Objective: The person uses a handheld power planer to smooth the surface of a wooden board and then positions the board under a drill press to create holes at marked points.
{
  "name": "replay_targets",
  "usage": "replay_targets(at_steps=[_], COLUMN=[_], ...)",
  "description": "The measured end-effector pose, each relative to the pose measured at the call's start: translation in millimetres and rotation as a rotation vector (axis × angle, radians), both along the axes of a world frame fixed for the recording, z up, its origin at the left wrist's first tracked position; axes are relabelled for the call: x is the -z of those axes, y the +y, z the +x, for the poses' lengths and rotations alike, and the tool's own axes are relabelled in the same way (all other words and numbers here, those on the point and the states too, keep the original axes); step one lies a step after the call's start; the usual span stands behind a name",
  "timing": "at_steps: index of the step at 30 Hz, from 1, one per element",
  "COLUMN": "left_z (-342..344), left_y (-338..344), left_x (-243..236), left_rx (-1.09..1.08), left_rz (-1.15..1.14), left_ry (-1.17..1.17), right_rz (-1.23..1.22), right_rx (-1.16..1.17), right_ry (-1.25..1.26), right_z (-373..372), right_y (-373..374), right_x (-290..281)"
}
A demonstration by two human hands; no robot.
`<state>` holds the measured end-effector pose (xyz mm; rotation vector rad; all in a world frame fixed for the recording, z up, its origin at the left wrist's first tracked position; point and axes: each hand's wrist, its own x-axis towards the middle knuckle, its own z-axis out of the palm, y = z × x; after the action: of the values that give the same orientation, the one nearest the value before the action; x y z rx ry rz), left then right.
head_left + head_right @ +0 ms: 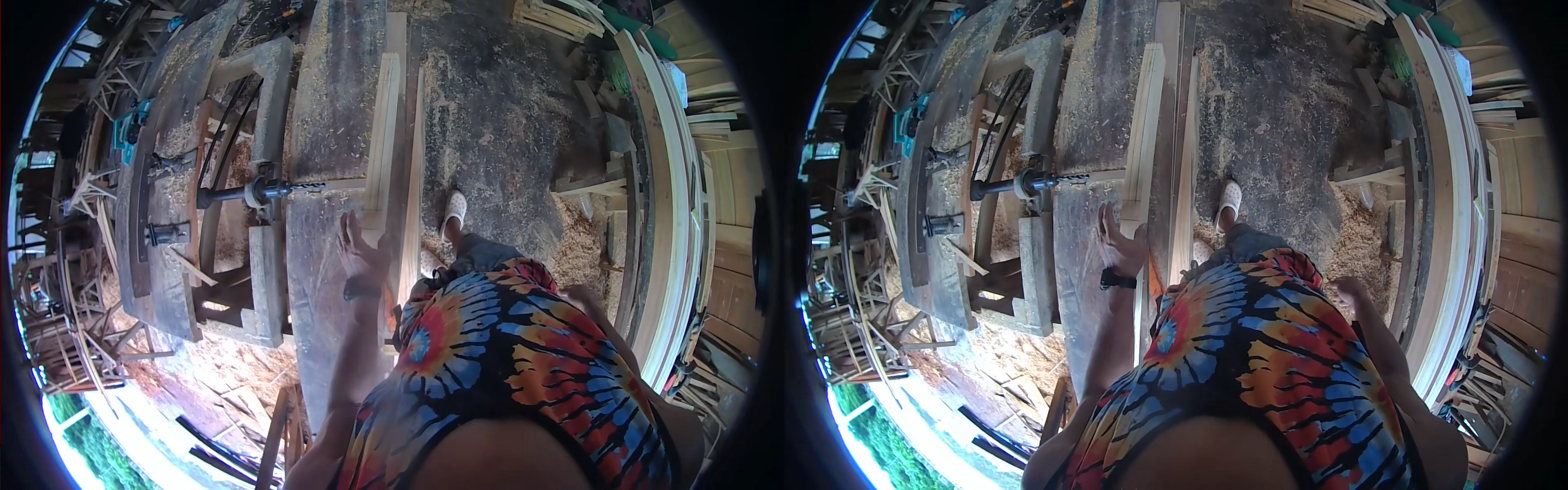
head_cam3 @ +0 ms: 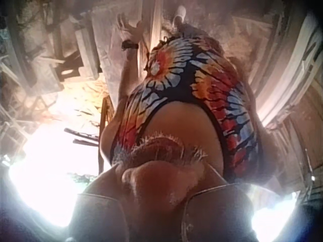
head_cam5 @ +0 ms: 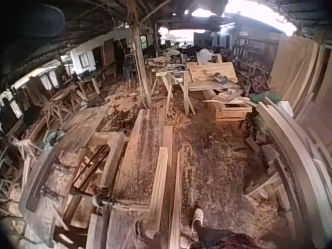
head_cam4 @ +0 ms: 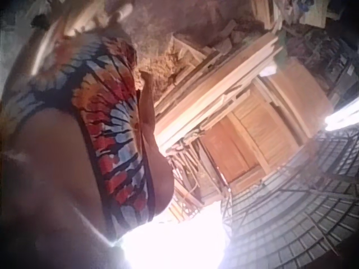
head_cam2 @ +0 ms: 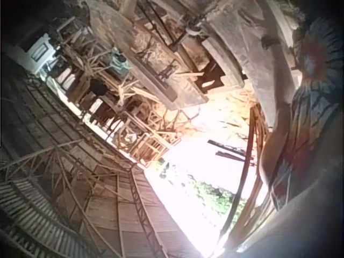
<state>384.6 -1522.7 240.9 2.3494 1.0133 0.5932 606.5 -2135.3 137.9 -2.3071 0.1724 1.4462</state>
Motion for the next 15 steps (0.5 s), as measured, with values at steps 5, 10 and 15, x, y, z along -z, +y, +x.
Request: replay_targets(at_steps=[5,10,15], left_z=[-29.3,-117.5,-239.2], left_y=[-15.1,-66.7,-128.7], left_x=[9.4,11.8,2.0], left_rx=[-0.038,-0.082,-0.300], left_rz=[-0.148,-0.291,-0.372], left_ry=[0.002,0.108,0.280], right_rz=[0.040,0.482,0.157], right_rx=[-0.317,-0.496,-0.257], right_ry=[-0.025,-0.113,0.095], right_z=[6.6,53.5,95.8], right_y=[39.1,36.6,108.1], right_x=[14.2,22.8,-4.2])
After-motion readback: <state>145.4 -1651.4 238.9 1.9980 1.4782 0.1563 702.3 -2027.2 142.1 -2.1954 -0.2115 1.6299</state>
